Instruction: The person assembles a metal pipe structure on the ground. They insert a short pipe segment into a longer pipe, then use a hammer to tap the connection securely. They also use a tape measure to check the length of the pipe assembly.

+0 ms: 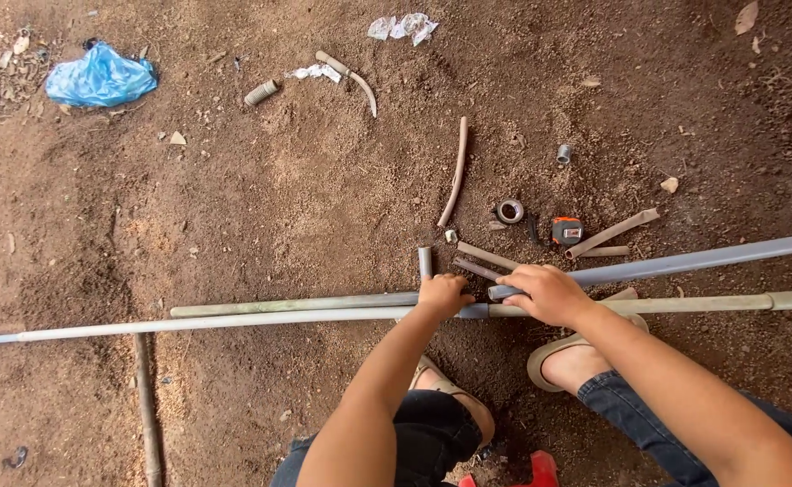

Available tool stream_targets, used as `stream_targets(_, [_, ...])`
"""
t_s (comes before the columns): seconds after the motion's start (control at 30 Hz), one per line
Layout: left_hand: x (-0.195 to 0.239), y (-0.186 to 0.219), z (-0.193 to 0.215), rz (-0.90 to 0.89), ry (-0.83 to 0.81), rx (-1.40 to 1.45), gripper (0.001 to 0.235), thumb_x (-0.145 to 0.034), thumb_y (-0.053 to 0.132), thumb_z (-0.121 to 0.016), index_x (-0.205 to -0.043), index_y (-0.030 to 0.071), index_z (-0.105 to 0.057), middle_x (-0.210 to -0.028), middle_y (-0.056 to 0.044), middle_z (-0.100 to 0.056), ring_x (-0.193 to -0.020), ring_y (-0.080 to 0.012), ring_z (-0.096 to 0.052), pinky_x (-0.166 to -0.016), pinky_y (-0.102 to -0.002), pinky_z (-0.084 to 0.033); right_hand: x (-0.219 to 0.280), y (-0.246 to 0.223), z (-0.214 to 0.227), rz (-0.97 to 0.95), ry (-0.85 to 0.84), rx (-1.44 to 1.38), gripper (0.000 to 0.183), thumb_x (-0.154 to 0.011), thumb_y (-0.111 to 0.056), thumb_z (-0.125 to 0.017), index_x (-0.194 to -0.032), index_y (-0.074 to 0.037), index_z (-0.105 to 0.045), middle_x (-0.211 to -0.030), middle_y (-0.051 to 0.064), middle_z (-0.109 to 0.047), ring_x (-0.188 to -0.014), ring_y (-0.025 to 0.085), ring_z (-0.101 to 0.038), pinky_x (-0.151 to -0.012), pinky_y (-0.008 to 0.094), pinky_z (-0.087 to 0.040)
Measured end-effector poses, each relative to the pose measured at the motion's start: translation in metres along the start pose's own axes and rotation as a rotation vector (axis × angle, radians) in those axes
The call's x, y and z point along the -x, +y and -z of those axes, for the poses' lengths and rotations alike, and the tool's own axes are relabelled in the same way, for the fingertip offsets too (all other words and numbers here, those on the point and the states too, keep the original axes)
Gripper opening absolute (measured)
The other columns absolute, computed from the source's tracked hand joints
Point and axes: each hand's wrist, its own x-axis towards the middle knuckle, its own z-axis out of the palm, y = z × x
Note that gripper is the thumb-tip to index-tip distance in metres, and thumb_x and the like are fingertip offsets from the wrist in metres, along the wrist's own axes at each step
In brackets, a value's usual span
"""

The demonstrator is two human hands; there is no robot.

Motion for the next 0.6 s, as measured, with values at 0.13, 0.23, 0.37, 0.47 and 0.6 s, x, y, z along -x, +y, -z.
stream_targets(0.13, [0.008,0.007,-0.002,-0.049,-0.014,-0.095,0.054,-0.101,0.066,-0.057,-0.139,0.029,-0.066,-0.134,-0.002,-0.073,-0.129,-0.0269,-0.068,-0.108,-0.048,-0.045,0.001,-0.008,0.01,-0.025,-0.06,-0.028,0.041,-0.096,-0.046,-0.075,-0.128,-0.02,-0.074,-0.116,-0.002,-0.078,-0.112,0.018,-0.074,-0.098,0.038,-0.057])
stream_targets(0.23, [0.032,0.019,0.029,-0.086,0.024,0.049,0.05,-0.106,0.054,-0.058,-0.143,0.021,-0.06,-0.137,-0.008,-0.069,-0.124,-0.0328,-0.071,-0.105,-0.051,-0.054,0.003,-0.009,0.01,-0.027,-0.078,-0.031,0.04,-0.097,-0.047,-0.074,-0.128,-0.021,-0.074,-0.117,-0.004,-0.077,-0.113,0.015,-0.074,-0.099,0.037,-0.056])
stream_targets(0.37, [0.044,0.046,0.055,-0.315,0.218,0.165,0.048,-0.102,0.053,-0.062,-0.132,0.016,-0.062,-0.118,-0.017,-0.073,-0.109,-0.0422,-0.076,-0.093,-0.055,-0.062,0.002,-0.008,0.011,-0.045,-0.091,-0.035,0.04,-0.098,-0.045,-0.074,-0.13,-0.022,-0.073,-0.118,-0.005,-0.077,-0.115,0.014,-0.073,-0.101,0.037,-0.055])
stream_targets(0.47, [0.039,0.057,0.065,-0.354,0.245,0.081,0.049,-0.098,0.055,-0.065,-0.126,0.015,-0.058,-0.102,-0.016,-0.075,-0.096,-0.0422,-0.079,-0.082,-0.055,-0.064,0.005,0.0,0.013,-0.04,-0.073,-0.021,0.041,-0.098,-0.046,-0.074,-0.13,-0.021,-0.072,-0.12,-0.004,-0.077,-0.117,0.016,-0.073,-0.103,0.037,-0.055])
stream_targets(0.6, [0.044,0.071,0.084,-0.321,0.262,-0.091,0.043,-0.096,0.051,-0.069,-0.119,0.017,-0.055,-0.094,-0.011,-0.075,-0.086,-0.0377,-0.081,-0.074,-0.05,-0.065,0.01,0.007,0.022,-0.049,-0.054,-0.033,0.038,-0.099,-0.044,-0.073,-0.128,-0.02,-0.074,-0.118,-0.003,-0.077,-0.116,0.015,-0.073,-0.104,0.037,-0.054])
